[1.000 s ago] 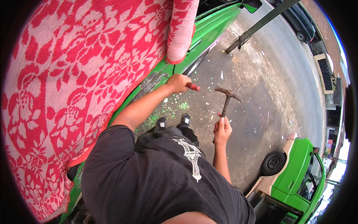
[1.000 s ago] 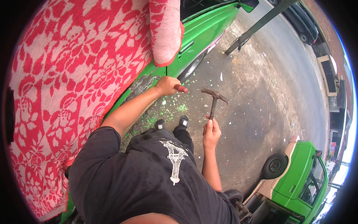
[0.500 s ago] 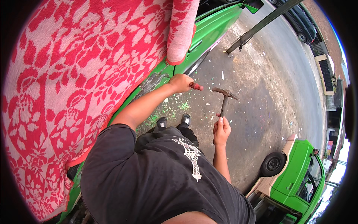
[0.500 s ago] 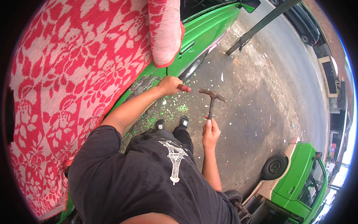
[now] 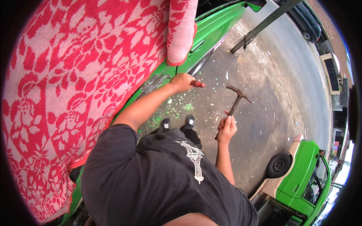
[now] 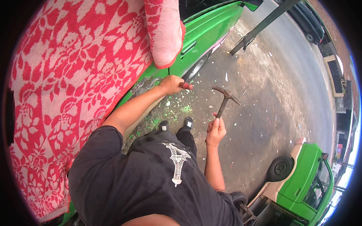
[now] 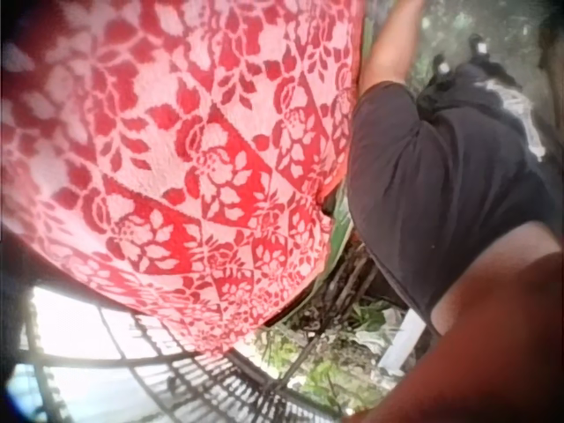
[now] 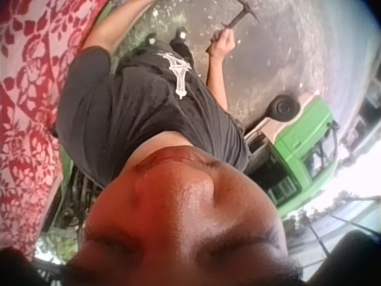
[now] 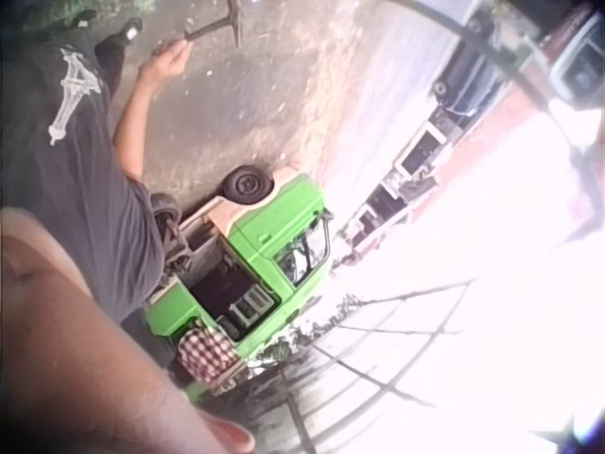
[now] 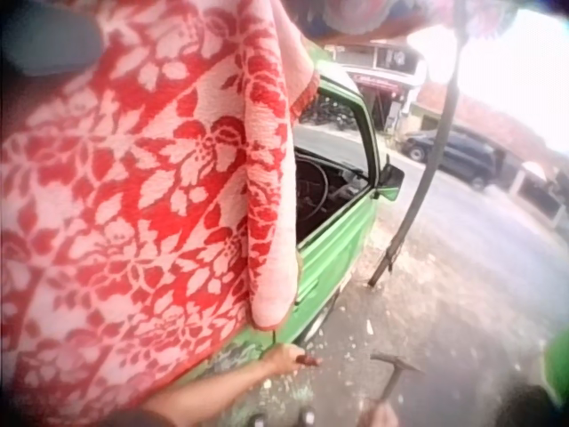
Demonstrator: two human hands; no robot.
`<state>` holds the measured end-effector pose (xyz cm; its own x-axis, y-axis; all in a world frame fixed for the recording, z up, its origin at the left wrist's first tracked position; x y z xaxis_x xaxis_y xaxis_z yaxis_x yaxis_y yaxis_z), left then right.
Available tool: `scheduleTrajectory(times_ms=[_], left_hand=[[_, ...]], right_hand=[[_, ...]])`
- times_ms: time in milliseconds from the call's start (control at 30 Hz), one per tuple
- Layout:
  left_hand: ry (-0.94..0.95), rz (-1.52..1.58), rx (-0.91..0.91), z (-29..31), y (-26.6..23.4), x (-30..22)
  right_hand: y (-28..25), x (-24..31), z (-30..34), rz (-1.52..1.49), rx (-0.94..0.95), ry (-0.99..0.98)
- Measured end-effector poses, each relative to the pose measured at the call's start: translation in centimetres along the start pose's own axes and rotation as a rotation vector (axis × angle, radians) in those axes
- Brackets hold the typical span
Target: The person uses a hammer and a chisel to chip away old paint from the side panel of a green car. The person repeatedly strikes the chisel against the car's surface to remove paint flakes.
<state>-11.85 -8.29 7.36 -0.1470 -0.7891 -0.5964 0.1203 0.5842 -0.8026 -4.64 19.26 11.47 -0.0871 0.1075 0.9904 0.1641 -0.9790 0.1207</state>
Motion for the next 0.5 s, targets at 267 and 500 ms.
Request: scheduleTrajectory(times_ms=[267,500], left_hand=[[0.068,0.025,-0.066,0.5,0.0,-0.8],[0.107,0.006,-0.047,0.9,0.1,-2.1]], right_hand=[[-0.2,-3.3,-0.1,0.165,0.053,0.135],[-2.7,-0.7,-0.6,0.041,0.015,0.135]])
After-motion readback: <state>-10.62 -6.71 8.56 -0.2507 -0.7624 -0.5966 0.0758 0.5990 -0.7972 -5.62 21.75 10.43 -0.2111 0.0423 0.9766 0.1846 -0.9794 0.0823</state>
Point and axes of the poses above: each hand's wrist, its own z-axis away from the middle knuckle, its own y-axis out of the palm, x = y × z, the point moved 10 cm from there along -z, towards the middle knuckle, and after that the axes turned 7 degrees about x, right-handed, at the moved point
